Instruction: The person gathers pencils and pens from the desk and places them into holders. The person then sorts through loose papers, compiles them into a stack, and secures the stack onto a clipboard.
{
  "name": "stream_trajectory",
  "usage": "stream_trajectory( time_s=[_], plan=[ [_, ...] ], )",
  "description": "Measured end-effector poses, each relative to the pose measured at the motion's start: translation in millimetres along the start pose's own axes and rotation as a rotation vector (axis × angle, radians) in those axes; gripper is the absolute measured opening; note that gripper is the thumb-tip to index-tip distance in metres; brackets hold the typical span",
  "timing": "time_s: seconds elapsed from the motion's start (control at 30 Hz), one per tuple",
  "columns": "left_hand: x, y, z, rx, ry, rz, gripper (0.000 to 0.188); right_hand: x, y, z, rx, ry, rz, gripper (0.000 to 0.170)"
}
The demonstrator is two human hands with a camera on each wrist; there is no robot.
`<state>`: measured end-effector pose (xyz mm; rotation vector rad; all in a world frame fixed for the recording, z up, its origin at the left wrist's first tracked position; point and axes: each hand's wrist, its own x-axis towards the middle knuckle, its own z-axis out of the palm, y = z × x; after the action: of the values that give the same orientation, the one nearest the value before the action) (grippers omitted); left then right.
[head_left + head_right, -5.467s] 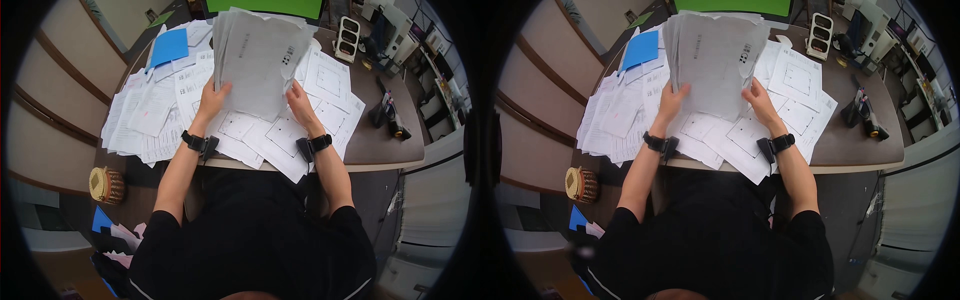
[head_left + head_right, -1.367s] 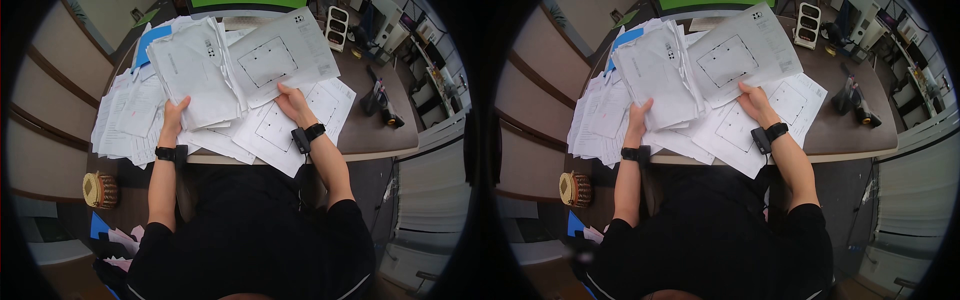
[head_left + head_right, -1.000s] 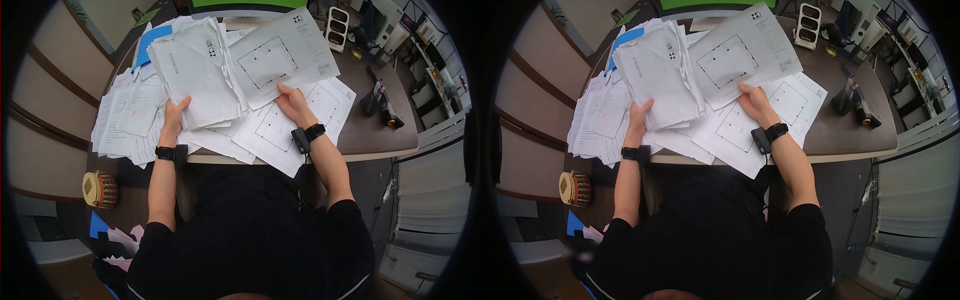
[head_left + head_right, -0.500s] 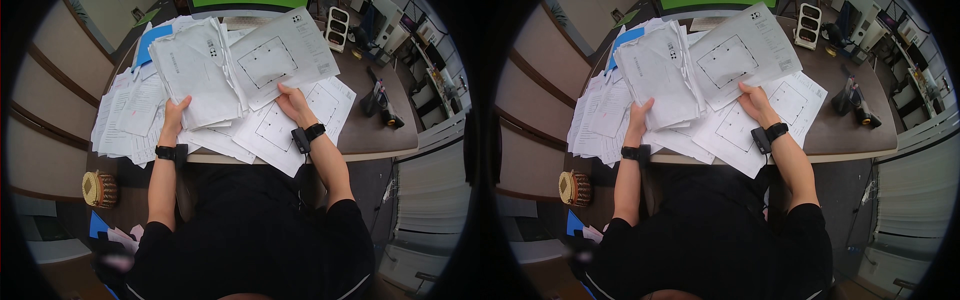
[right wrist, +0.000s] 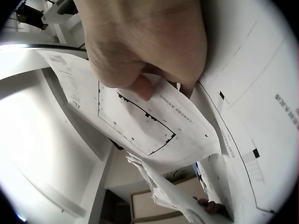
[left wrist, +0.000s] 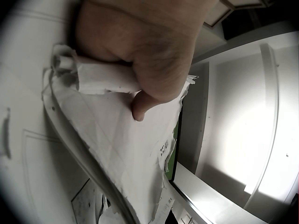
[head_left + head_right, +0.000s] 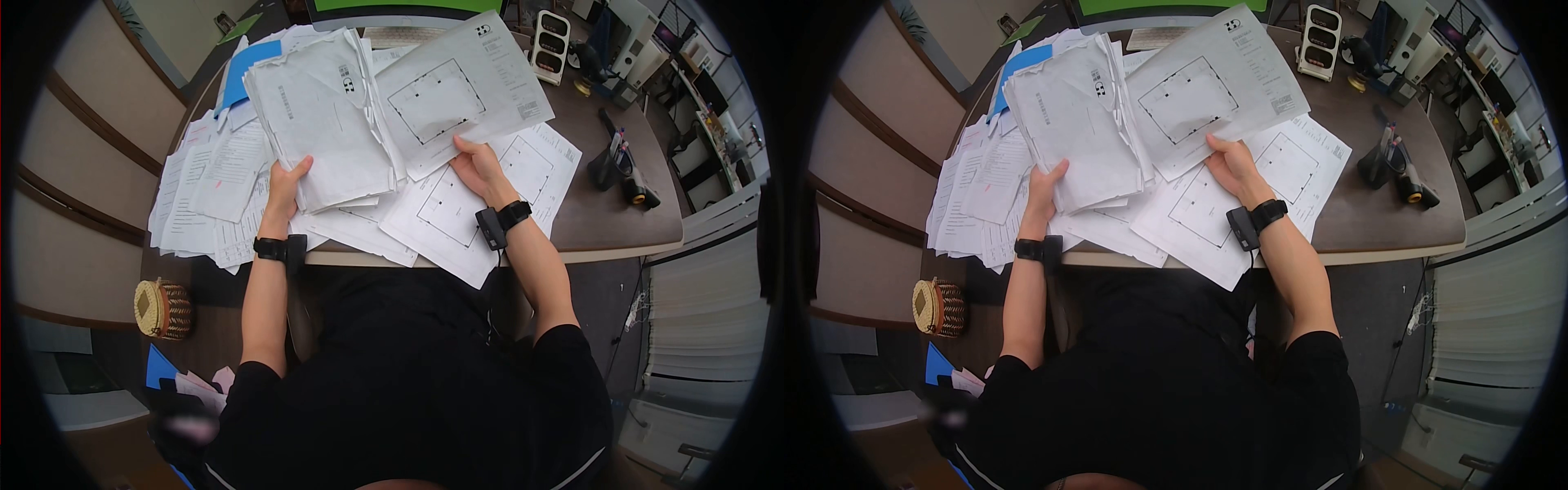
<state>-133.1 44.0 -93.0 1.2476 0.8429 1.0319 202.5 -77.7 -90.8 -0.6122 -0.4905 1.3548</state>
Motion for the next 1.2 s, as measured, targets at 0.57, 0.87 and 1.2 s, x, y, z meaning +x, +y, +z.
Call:
stream_trajectory(
  time_s=[0.57, 0.87, 1.2],
  plan=[
    [2.8, -2.6, -1.8, -0.008, 0.016, -0.032, 0.048, -0.3, -1.0, 2.5, -0.008, 0.022, -0.008, 0.041],
    [-9.3, 38.6, 37.8, 0.054, -0.006, 0.103, 0.042, -7.6, -1.8, 8.6, -0.130, -0.020, 0.037, 0.041],
    [20.1, 21.8, 80.6, 0.286, -0.085, 0.135, 0.047, -5.1, -3.7, 12.4, -0.361, 0.010, 0.106, 0.040]
  ],
)
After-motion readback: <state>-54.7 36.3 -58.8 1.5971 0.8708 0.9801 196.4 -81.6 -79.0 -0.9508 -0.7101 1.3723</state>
